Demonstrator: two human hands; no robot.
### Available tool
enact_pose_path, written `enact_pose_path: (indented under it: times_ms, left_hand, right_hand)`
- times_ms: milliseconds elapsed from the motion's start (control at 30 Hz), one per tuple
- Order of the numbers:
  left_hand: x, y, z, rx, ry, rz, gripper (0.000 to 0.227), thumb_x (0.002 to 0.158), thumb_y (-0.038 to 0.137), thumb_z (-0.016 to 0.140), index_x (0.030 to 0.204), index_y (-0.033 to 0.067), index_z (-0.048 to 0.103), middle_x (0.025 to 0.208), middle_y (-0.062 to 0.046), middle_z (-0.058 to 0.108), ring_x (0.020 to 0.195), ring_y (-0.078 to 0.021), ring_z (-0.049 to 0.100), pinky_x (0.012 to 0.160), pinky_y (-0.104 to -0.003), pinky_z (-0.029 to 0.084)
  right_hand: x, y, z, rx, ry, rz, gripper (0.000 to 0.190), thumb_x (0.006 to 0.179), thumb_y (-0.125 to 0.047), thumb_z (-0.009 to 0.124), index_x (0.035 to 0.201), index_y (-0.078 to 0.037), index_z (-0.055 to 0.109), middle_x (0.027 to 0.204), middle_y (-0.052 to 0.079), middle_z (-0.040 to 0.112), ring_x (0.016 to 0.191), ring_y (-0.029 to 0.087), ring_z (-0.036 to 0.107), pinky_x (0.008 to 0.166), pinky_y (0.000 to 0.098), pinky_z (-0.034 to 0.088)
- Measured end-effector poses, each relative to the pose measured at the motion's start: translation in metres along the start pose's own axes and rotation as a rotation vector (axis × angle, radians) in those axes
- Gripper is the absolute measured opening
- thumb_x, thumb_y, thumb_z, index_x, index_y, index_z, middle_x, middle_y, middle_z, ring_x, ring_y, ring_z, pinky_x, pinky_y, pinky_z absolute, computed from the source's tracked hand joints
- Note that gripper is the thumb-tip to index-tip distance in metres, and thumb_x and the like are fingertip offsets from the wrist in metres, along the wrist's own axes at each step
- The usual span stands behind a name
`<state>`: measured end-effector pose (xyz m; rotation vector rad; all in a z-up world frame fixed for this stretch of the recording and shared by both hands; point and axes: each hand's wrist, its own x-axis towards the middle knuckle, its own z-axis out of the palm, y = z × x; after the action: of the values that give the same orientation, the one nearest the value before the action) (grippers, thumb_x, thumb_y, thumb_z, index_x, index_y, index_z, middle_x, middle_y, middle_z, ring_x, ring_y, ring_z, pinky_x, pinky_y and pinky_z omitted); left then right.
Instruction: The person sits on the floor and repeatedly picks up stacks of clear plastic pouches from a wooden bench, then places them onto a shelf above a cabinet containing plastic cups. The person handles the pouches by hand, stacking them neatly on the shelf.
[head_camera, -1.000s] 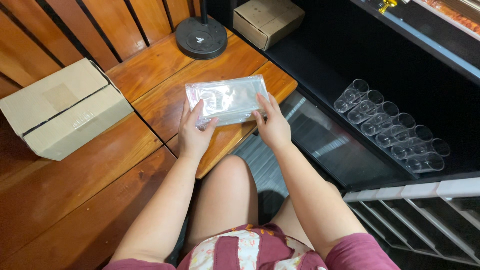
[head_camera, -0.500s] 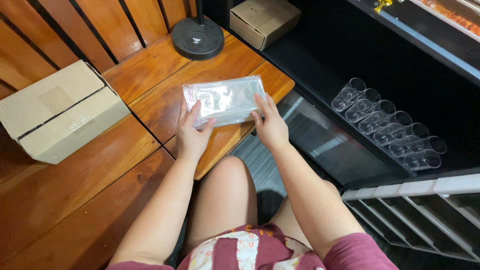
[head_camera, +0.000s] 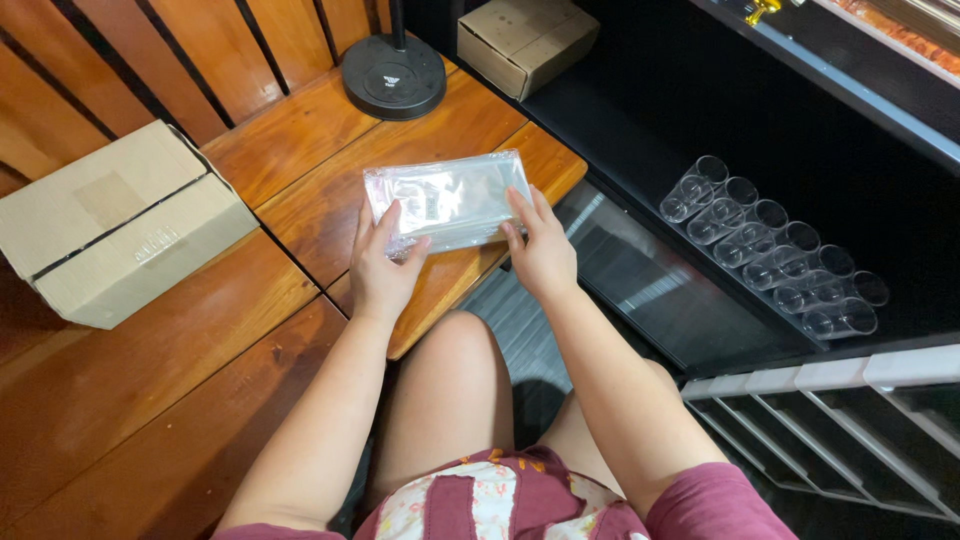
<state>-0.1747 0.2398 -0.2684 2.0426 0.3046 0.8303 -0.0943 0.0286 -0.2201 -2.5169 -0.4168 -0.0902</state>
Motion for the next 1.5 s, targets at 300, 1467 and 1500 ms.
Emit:
enact_pose_path:
  times_ms: [300,1467,1500]
  left_hand:
    - [-0.002,0.001,-0.007,0.067,-0.107,-0.016,0.073,0.080,0.026,0.090,0.145,0.0117,0.061,0.165,-0.024,0.035,0.152,-0.0415,0.033,0.124,-0.054,0.031]
    - [0.029,0.071,-0.024,-0.217,-0.096,0.116,0.033,0.081,0.024,0.091,0.113,0.0224,0.081,0.145,-0.025,0.060,0.133,-0.0414,0.056,0.116,-0.046,0.042]
    - [0.035,0.074,-0.019,-0.234,-0.085,0.178,0.032,0.081,0.027,0.092,0.112,0.0224,0.081,0.145,-0.022,0.061,0.135,-0.0371,0.057,0.117,-0.044,0.040]
  right_hand:
    - [0.005,0.020,0.004,-0.047,0.075,-0.094,0.049,0.103,-0.038,0.065,0.151,-0.033,0.055,0.155,0.005,0.050,0.148,0.034,0.043,0.116,0.0487,0.045]
    - [-0.014,0.037,-0.100,0.525,0.444,-0.284,0.026,0.084,-0.005,0.086,0.107,-0.016,0.083,0.116,0.012,0.075,0.106,0.027,0.073,0.090,0.0379,0.060]
    - [-0.015,0.034,-0.114,0.527,0.486,-0.321,0.028,0.084,-0.003,0.085,0.109,-0.015,0.082,0.117,0.014,0.075,0.106,0.028,0.073,0.091,0.0390,0.059]
